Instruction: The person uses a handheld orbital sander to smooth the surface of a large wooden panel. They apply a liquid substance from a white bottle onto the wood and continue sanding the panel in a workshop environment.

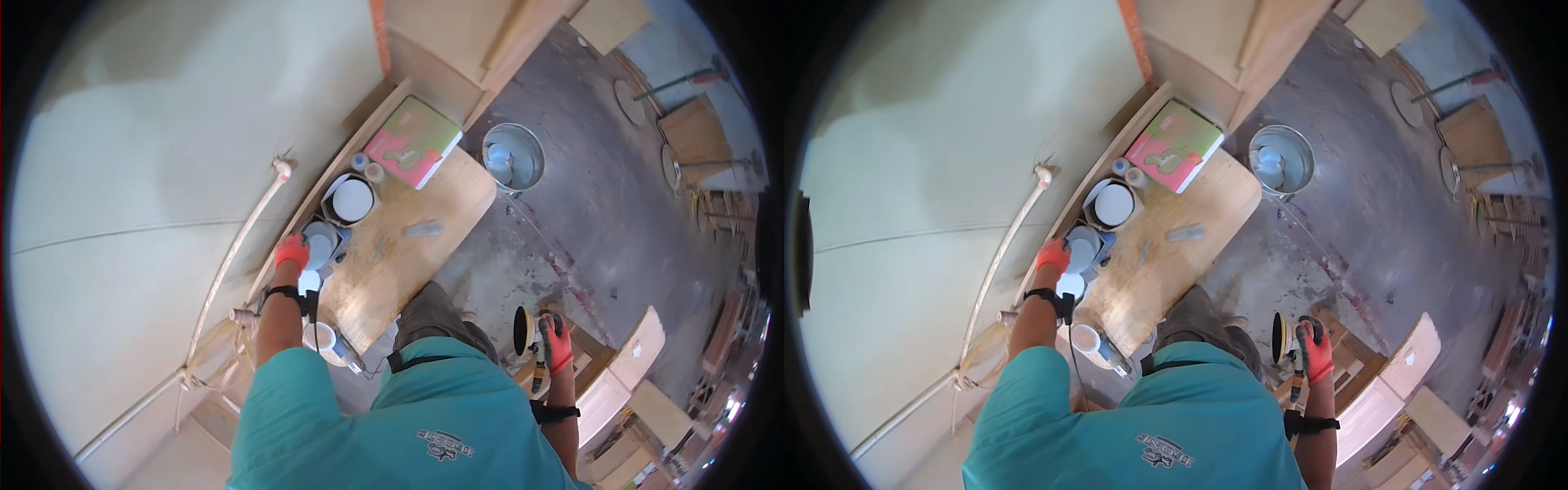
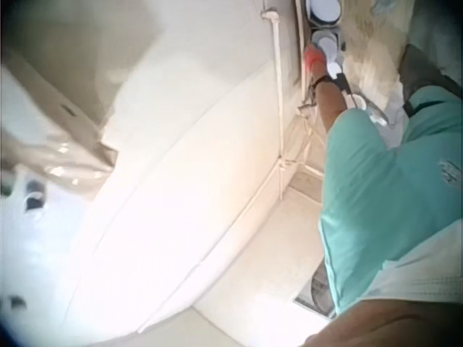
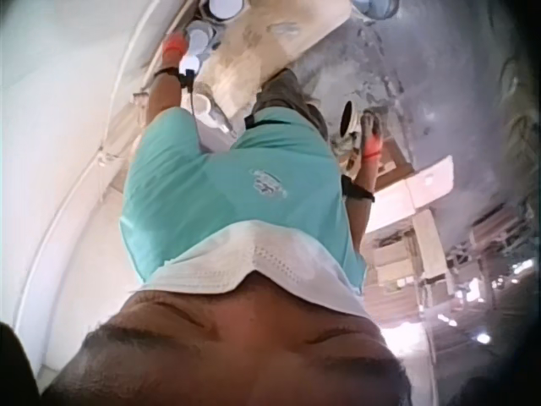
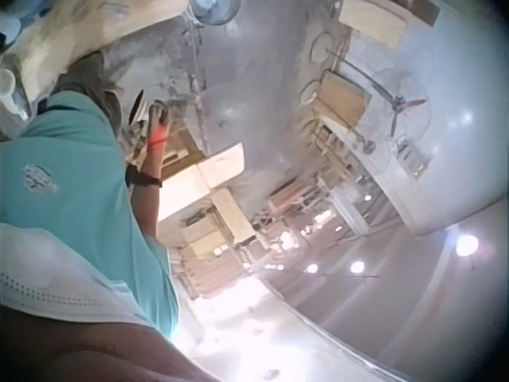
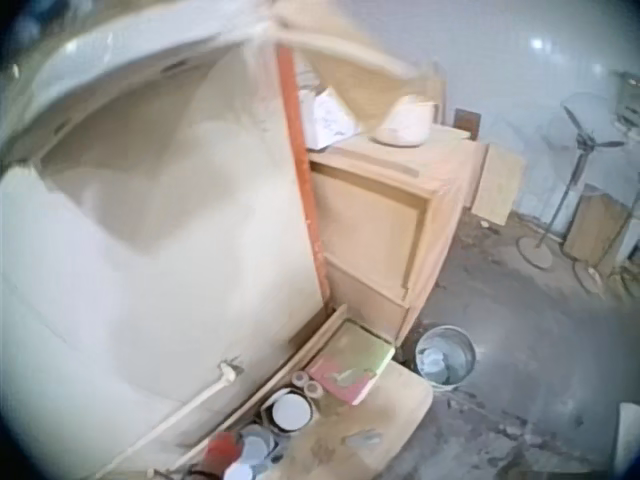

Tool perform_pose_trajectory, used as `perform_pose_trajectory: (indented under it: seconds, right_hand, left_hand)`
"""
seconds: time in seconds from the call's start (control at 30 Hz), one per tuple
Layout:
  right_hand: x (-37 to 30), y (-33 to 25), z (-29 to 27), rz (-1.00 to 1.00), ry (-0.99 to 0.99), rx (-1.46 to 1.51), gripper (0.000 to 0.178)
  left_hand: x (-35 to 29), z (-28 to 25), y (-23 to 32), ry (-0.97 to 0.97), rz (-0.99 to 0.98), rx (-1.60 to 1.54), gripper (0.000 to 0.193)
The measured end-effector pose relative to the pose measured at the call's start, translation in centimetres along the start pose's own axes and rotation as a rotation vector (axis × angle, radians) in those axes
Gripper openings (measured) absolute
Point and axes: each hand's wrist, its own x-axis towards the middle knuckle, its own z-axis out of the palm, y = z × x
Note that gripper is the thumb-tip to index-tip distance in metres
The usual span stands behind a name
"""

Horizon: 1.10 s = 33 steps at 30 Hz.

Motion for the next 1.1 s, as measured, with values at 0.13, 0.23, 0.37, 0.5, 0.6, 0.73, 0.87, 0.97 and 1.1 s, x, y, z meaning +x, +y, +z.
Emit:
perform_pose_trajectory:
  seconds: [0.13, 0.23, 0.37, 0.5, 0.6, 0.73, 0.87, 0.97, 1.1]
  right_hand:
    - [-2.0, 3.5, -1.7, -0.020, 0.092, 0.059, 0.038]
    - [-4.3, 2.5, -2.9, -0.034, 0.124, 0.335, 0.044]
    - [-2.9, 4.7, -4.0, -0.069, 0.089, 0.463, 0.043]
    - [-6.7, 3.3, -5.6, -0.146, 0.058, 0.848, 0.021]
    - [-8.9, 2.6, -6.7, -0.133, 0.096, 0.730, 0.020]
    - [-11.2, 3.8, -7.5, -0.247, 0.354, 0.642, 0.052]
    - [-16.0, 7.7, -9.6, -0.251, 0.549, 0.643, 0.049]
    - [-20.1, 9.2, -11.2, -0.247, 0.652, 0.754, 0.049]
    - [-20.9, 10.2, -10.6, -0.168, 0.700, 0.779, 0.049]
  left_hand:
    - [3.1, -5.6, -0.2, 0.069, 0.027, -0.117, 0.045]
    - [3.0, -8.4, 6.3, 0.111, 0.220, -0.270, 0.038]
    - [4.0, -10.0, 20.3, -0.141, 0.418, -0.346, 0.035]
    - [-7.4, -11.4, 41.6, -0.332, 0.813, -0.344, 0.030]
    - [-15.9, -8.5, 52.5, -0.606, 1.120, -0.157, 0.037]
    - [-26.2, -4.1, 61.8, -0.812, 1.365, -0.050, 0.042]
    - [-36.0, -2.2, 66.8, -1.230, 1.307, -0.035, 0.038]
    - [-39.4, 0.3, 69.6, -1.491, 1.243, 0.077, 0.039]
    - [-40.3, 4.3, 71.6, -1.817, 1.027, 0.275, 0.045]
